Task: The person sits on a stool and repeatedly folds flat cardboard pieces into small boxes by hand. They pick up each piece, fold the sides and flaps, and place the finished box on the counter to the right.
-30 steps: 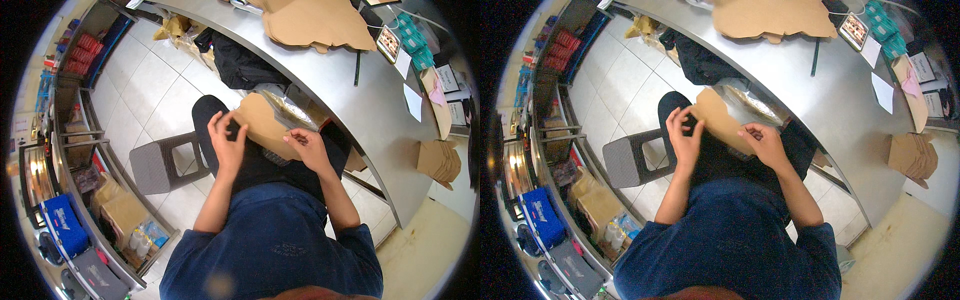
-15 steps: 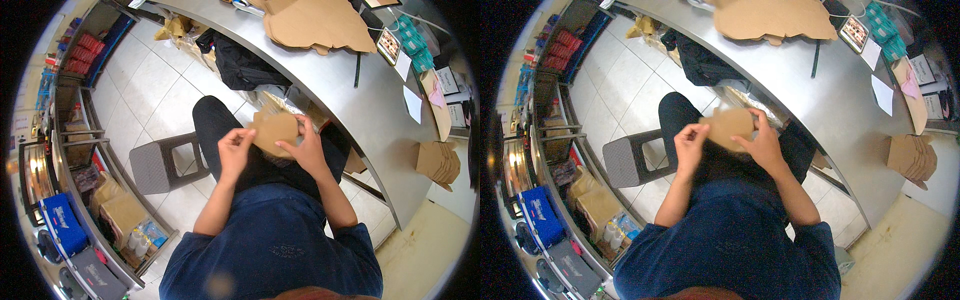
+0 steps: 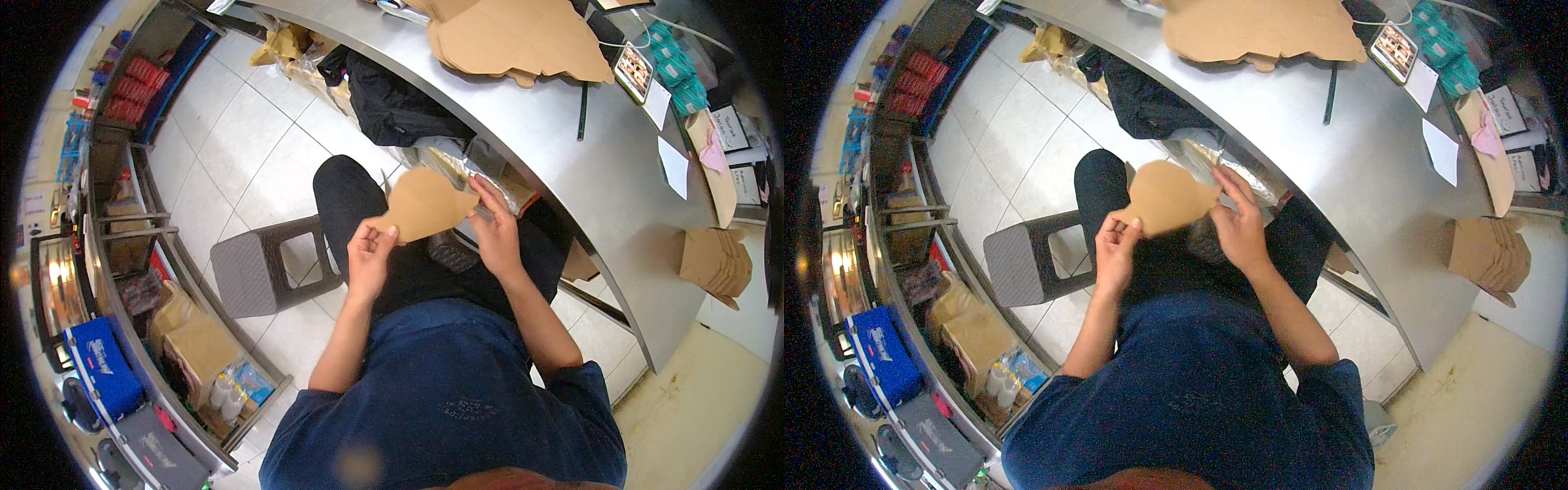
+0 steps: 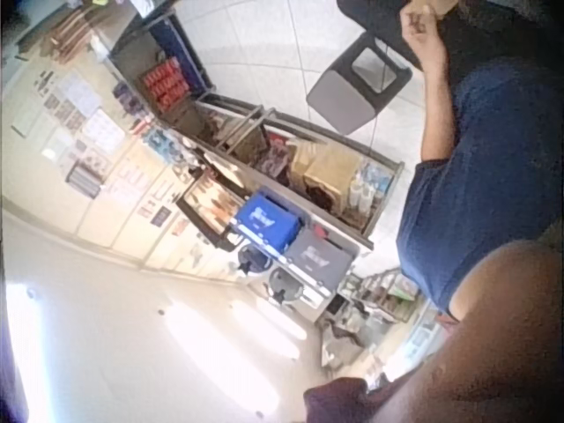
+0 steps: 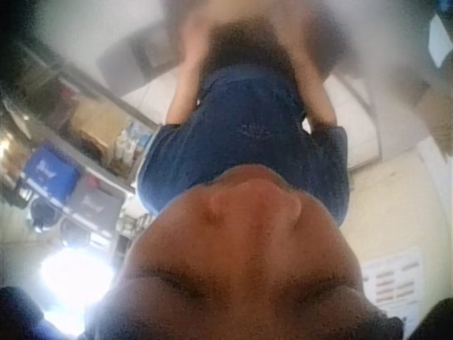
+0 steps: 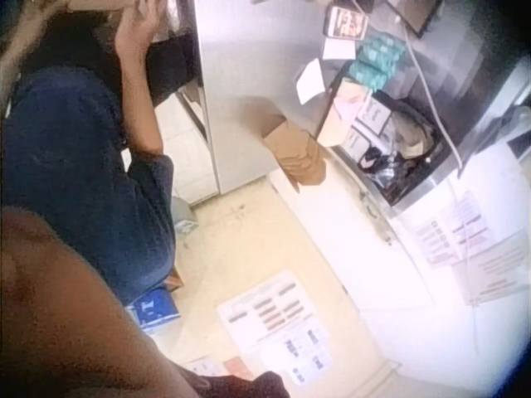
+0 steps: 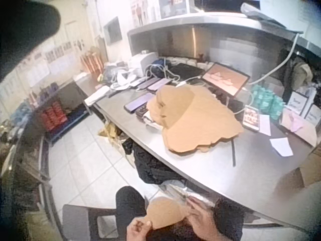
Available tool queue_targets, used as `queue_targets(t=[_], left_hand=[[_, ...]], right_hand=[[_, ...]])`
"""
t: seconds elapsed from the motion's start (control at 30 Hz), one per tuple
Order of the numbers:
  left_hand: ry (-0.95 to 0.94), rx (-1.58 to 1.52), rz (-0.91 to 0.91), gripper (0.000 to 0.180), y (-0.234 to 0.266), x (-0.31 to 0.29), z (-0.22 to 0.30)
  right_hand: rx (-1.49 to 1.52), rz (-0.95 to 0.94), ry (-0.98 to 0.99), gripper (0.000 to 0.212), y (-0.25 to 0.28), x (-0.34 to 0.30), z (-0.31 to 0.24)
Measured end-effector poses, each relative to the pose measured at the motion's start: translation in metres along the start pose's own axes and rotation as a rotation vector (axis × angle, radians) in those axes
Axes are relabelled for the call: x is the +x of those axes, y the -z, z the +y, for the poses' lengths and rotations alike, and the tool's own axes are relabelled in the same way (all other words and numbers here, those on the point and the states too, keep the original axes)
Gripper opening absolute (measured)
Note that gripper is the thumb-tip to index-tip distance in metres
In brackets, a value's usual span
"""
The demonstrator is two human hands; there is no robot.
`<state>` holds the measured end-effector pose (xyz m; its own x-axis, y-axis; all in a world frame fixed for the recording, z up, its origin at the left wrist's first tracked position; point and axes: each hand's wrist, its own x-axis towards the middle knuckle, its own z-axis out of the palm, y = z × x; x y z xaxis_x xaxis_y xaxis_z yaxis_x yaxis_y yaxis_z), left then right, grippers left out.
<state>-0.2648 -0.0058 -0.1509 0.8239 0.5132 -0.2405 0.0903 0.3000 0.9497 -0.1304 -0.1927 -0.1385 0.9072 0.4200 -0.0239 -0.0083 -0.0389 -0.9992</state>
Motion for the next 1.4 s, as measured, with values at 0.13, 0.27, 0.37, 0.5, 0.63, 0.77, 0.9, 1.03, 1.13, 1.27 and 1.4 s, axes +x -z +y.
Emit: queue_targets(t=[0.13, 0.27, 0.37, 0.5, 0.63, 0.77, 0.9, 1.03, 1.13, 1.27, 1.4], left_hand=[[0.037, 0.034, -0.038, 0.02, 0.008, -0.014, -0.014], [-0.2, 0.429, 0.202, 0.041, -0.002, -0.017, 0.003], [-0.366, 0.489, 0.058, 0.061, 0.003, -0.009, 0.023], [0.256, 0.211, -0.266, 0.06, 0.008, 0.001, 0.058], [0.407, 0.031, -0.183, 0.047, 0.006, 0.008, 0.054], [0.327, -0.004, -0.232, 0.046, 0.001, 0.005, 0.035], [0.322, -0.003, -0.109, 0.048, -0.025, -0.008, 0.041], [0.37, -0.129, -0.018, 0.052, -0.035, -0.014, 0.047], [0.399, -0.352, -0.019, 0.055, -0.04, -0.015, 0.052], [0.414, -0.413, -0.082, 0.057, -0.037, -0.016, 0.049], [0.422, -0.586, -0.261, 0.059, -0.027, -0.017, 0.05]], right_hand=[[0.329, 0.001, -0.062, 0.061, -0.022, -0.008, 0.007], [-0.194, 0.046, -0.016, 0.029, -0.019, -0.022, -0.002], [-0.567, 0.002, 0.584, 0.021, -0.015, -0.023, -0.01], [-0.501, -0.259, 0.742, 0.014, -0.023, -0.028, -0.004], [-0.397, -0.313, 0.489, 0.01, -0.018, -0.029, -0.004], [-0.307, -0.154, 0.18, 0.012, -0.017, -0.03, -0.004], [0.078, -0.037, -0.217, 0.015, -0.029, -0.031, -0.001], [0.071, -0.058, -0.118, 0.018, -0.035, -0.031, -0.003], [0.201, -0.016, -0.078, 0.021, -0.038, -0.032, -0.007], [0.262, -0.031, -0.053, 0.024, -0.033, -0.033, 0.001], [0.475, -0.079, -0.156, 0.049, -0.028, -0.03, 0.003]])
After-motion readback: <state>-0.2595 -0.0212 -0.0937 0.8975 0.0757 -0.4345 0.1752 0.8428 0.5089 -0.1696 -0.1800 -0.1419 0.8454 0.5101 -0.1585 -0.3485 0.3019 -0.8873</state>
